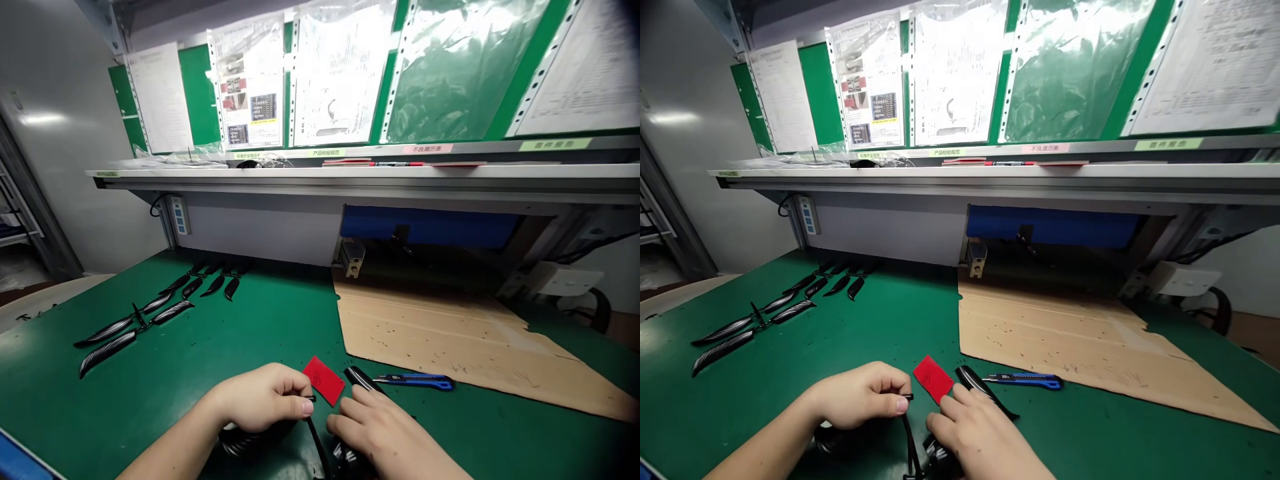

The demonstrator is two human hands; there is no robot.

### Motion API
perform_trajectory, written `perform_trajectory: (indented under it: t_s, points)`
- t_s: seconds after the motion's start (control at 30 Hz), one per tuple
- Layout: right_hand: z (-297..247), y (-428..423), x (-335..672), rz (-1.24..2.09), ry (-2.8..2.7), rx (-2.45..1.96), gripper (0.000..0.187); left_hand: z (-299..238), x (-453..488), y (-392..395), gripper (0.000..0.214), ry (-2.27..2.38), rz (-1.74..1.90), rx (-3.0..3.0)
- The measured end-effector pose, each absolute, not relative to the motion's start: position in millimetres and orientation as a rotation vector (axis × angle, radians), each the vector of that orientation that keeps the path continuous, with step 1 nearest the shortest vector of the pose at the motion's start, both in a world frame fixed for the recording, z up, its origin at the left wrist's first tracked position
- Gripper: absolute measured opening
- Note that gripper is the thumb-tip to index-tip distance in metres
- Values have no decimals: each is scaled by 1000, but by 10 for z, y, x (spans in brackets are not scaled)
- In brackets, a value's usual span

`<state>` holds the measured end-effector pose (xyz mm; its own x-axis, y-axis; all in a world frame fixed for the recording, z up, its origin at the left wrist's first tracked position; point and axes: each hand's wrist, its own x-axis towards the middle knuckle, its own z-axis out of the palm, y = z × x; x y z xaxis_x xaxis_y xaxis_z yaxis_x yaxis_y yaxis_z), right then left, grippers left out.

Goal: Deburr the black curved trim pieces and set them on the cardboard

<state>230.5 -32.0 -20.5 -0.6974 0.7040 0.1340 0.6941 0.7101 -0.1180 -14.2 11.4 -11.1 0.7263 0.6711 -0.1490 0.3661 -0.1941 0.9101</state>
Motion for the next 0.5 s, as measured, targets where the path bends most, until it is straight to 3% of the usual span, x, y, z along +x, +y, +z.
perform_trajectory:
  t_s: [0.17,0.3,0.5]
  points:
    - [-153,-282,2342,292,-2766,-1182,46,-186,-139,167,34,819,337,1746]
    - [-130,-204,2493,162,-2517,-1234,48,-109,-271,226,36,991,437,1772]
    - [-304,-99,2510,57,-2298,-1556,37,-40,-423,279,41,1211,700,1643]
